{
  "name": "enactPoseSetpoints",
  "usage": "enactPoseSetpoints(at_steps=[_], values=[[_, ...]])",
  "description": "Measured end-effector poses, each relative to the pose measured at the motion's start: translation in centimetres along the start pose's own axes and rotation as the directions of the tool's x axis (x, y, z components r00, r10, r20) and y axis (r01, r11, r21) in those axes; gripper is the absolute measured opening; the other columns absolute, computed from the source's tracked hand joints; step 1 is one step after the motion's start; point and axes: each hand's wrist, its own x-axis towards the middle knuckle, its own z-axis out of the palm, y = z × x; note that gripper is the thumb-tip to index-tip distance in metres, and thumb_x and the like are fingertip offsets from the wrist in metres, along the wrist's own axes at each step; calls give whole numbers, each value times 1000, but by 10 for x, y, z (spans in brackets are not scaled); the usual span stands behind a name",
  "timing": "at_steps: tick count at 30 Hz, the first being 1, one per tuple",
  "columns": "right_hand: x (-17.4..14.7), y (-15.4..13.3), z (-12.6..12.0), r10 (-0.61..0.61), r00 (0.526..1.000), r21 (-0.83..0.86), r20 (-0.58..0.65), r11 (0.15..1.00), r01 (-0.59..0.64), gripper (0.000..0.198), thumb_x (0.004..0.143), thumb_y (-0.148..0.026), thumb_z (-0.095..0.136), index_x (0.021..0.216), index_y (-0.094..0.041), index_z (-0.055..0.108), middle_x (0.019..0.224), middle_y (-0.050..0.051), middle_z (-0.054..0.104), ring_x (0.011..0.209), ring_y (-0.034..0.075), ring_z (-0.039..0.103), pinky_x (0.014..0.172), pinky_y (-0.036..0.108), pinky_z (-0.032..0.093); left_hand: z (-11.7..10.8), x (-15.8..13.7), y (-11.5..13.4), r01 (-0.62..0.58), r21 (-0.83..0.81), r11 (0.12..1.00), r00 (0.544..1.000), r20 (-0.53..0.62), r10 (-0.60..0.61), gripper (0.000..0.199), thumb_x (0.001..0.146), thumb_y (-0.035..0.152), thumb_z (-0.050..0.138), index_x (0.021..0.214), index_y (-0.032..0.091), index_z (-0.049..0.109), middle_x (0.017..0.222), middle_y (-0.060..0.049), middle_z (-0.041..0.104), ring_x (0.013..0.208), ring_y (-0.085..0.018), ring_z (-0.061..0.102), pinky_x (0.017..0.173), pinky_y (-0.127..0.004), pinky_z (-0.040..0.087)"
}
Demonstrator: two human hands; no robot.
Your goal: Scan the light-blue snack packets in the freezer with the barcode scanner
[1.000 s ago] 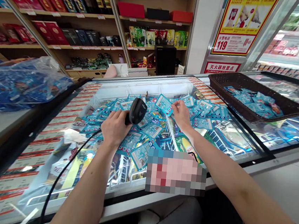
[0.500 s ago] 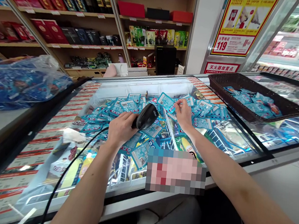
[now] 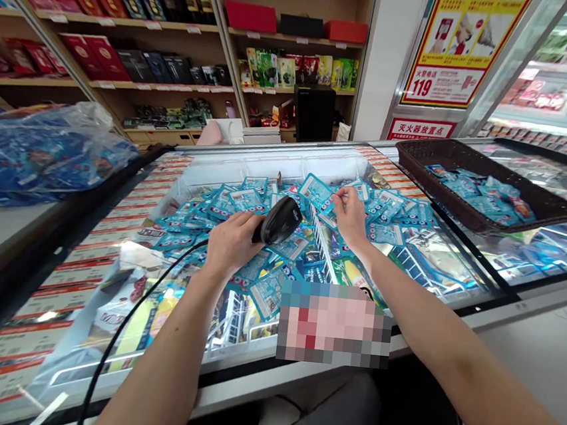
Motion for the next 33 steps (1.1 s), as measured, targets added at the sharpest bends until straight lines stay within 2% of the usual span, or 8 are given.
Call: enactPoseSetpoints(at_steps=[10,14,19,24,29,33], values=[[3,2,-6,-11,996,72,-88,997,18,19,91,-39,35,95,-22,44,66,-3,61,63,17,56,74,30,38,1,-1,1,10,-2,1000,1000,-6,-10,34,77,33,51,109,22,58,101,-7,64,99,-25,56,71,-32,43],[11,18,-18,60,983,29,-172,998,-56,21,90,-38,37,98,-20,46,67,-1,60,64,18,54,71,31,38,1,-2,0,15,21,1000,1000,-18,-14,31,79,33,50,106,22,59,95,-7,65,95,-25,57,69,-32,41],[23,44,-31,199,952,-24,-233,977,-210,22,87,-34,41,100,-18,50,65,1,58,69,20,55,71,33,38,2,-4,-3,54,60,997,996,-77,-49,30,82,35,48,106,21,58,94,-8,64,96,-25,56,71,-33,40],[24,52,-34,236,941,-115,-242,956,-269,24,87,-33,42,99,-17,55,72,5,62,75,22,56,74,35,37,0,-8,-6,89,83,993,991,-104,-80,31,81,34,48,106,20,58,91,-8,64,94,-25,56,72,-32,40],[17,45,-36,206,949,-302,-238,913,-274,28,90,-34,38,98,-16,58,80,8,63,82,24,54,79,38,34,2,-11,-10,77,94,993,991,-113,-66,31,80,35,50,106,21,58,90,-7,63,91,-24,56,71,-31,40],[11,33,-37,83,965,-431,-251,883,-188,33,88,-43,43,101,-17,59,104,13,59,102,28,45,84,40,31,5,-13,-13,72,93,993,986,-154,-57,30,80,34,51,106,20,58,87,-6,63,90,-23,55,69,-30,40]])
